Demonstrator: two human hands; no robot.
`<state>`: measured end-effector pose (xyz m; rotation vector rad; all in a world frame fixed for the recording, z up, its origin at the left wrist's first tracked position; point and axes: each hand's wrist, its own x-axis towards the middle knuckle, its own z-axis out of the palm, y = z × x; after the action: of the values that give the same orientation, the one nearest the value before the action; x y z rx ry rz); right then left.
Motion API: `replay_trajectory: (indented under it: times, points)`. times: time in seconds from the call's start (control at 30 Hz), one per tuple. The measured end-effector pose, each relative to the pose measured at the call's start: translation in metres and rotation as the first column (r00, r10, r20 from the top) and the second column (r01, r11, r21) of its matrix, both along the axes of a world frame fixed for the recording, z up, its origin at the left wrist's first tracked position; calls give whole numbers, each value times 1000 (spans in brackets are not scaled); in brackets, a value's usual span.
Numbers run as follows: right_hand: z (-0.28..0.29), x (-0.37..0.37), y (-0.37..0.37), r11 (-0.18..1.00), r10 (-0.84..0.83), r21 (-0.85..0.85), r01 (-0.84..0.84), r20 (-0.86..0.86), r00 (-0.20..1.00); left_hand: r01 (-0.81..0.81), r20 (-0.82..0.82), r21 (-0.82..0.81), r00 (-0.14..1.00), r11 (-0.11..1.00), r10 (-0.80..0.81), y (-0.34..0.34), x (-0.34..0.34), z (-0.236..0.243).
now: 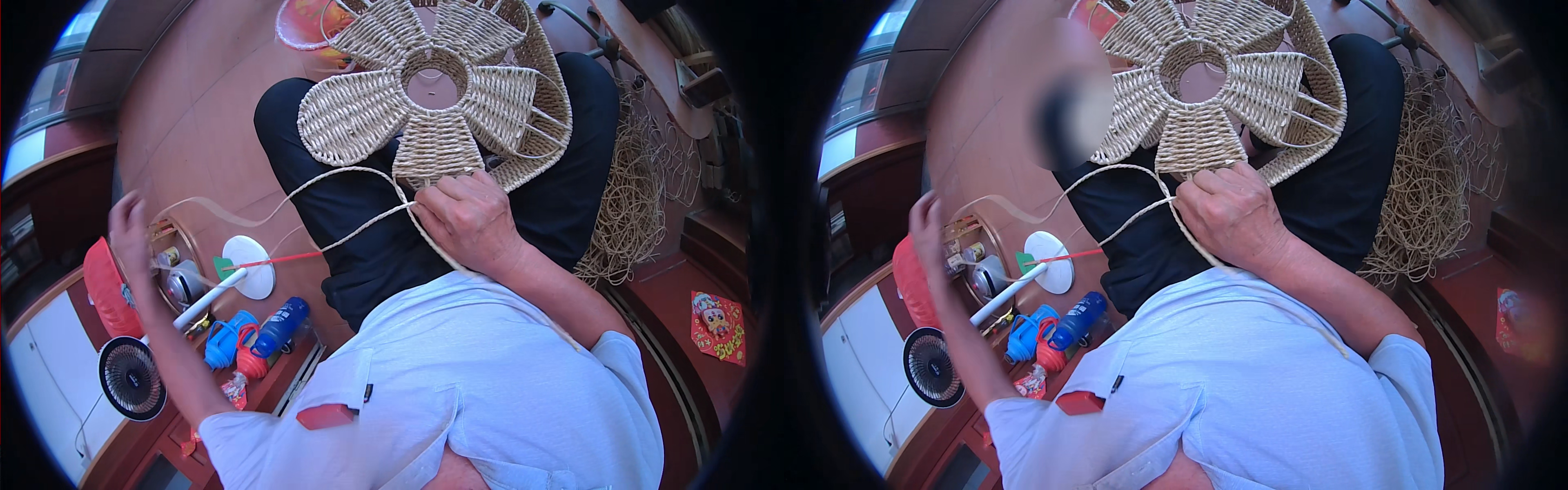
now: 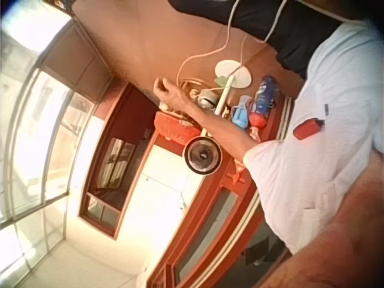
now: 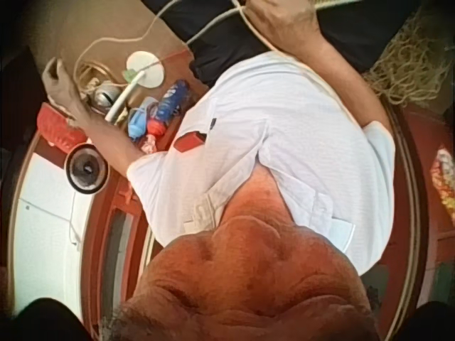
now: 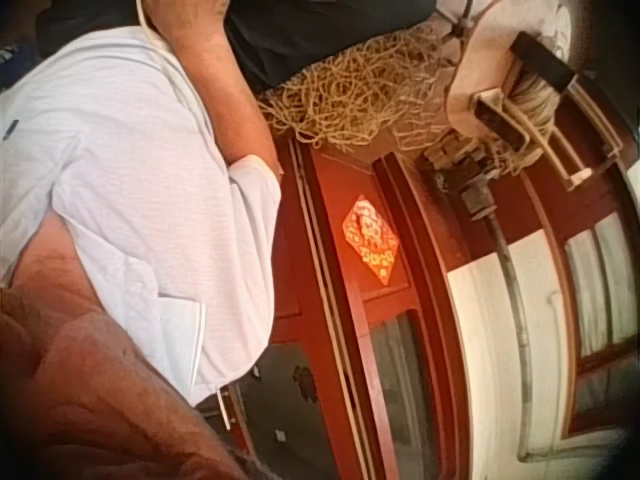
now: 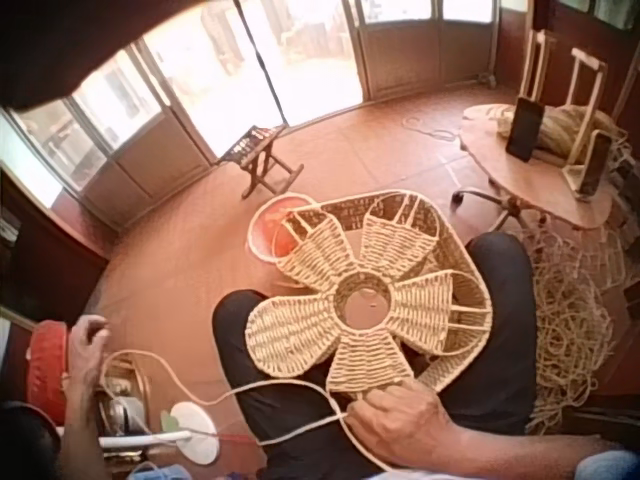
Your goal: Weaving a decorative flower-shaped straw craft by hand.
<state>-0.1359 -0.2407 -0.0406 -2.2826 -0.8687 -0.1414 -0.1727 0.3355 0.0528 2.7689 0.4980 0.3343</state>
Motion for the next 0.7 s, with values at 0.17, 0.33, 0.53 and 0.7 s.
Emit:
replay_trajectory:
  times: [0.17,0.33,0.53,0.7]
  points:
    - [4,2,3,999,44,25,-44,-2,999,433,-17,110,901,894,-434,-280,1,-50]
    - [4,1,2,999,42,24,-41,-21,999,460,-96,164,888,873,-450,-262,-19,-75]
    - [-1,0,2,999,35,27,-34,-21,999,226,-242,286,957,931,-158,-173,-38,-74]
    - [-2,3,2,997,4,83,-1,-37,999,7,-61,34,998,999,-5,-165,-19,-16]
